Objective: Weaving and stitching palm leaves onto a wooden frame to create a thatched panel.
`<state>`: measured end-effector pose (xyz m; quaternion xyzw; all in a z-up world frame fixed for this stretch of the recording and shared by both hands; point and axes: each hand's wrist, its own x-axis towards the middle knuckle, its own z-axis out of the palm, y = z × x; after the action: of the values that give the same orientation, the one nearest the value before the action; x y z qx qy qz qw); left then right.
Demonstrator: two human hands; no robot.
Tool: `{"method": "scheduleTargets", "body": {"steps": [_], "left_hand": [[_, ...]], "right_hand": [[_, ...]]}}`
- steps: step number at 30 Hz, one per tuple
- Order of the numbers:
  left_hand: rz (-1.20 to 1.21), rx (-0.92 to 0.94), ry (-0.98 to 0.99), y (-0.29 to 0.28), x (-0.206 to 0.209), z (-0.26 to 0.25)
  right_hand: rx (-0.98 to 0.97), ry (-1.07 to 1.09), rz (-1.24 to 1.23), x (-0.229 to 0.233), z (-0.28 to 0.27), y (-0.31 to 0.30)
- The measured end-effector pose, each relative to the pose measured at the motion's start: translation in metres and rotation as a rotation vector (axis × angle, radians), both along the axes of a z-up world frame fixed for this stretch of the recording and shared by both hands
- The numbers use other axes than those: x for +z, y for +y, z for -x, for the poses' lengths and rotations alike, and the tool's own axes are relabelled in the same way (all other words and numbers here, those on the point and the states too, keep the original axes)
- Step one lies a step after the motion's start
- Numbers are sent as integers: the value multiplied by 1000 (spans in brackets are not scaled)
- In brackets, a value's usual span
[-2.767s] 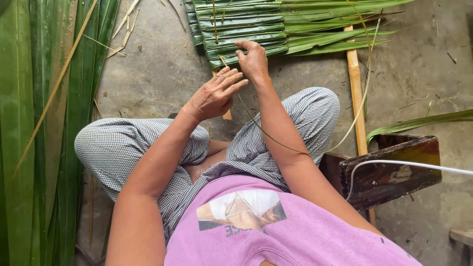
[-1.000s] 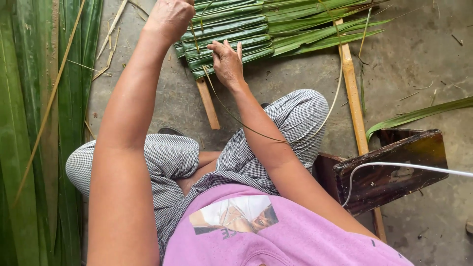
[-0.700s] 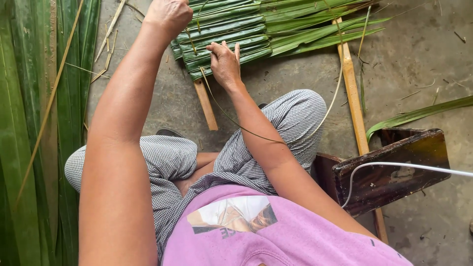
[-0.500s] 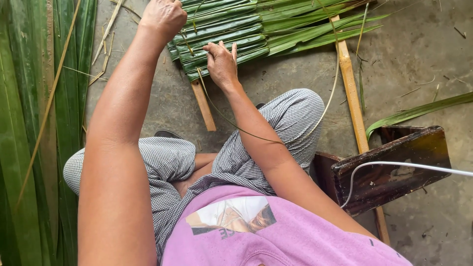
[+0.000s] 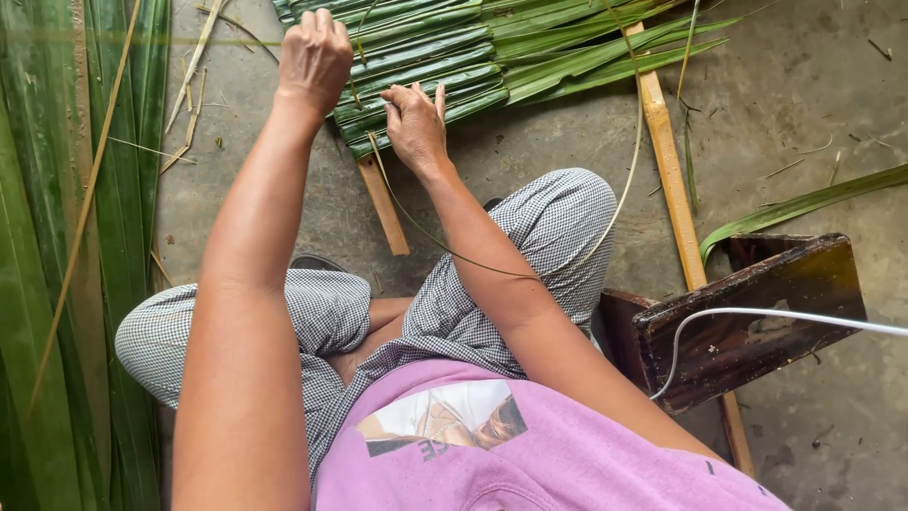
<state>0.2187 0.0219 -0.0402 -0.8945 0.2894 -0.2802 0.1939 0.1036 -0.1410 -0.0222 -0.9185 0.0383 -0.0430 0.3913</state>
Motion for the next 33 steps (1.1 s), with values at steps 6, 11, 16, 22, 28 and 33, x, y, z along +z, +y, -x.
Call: {"method": "scheduleTargets", "body": {"steps": [6, 11, 16, 22, 28, 33], "left_hand": [[655, 197, 49, -21, -31, 14], [1194, 338, 214, -31, -23, 21], [578, 282, 255, -10, -15, -3], [-145, 75, 424, 13, 32, -5], [195, 92, 1272, 30, 128, -2], [673, 81, 1616, 30, 98, 0]], "right_hand": [[0, 50, 31, -6, -2, 0], [-6, 65, 27, -7, -3, -1], [9, 82, 12, -1, 0, 0], [40, 84, 11, -7, 0, -3], [38, 128, 18, -14, -3, -3], [42, 7, -38, 7, 0, 0]]}}
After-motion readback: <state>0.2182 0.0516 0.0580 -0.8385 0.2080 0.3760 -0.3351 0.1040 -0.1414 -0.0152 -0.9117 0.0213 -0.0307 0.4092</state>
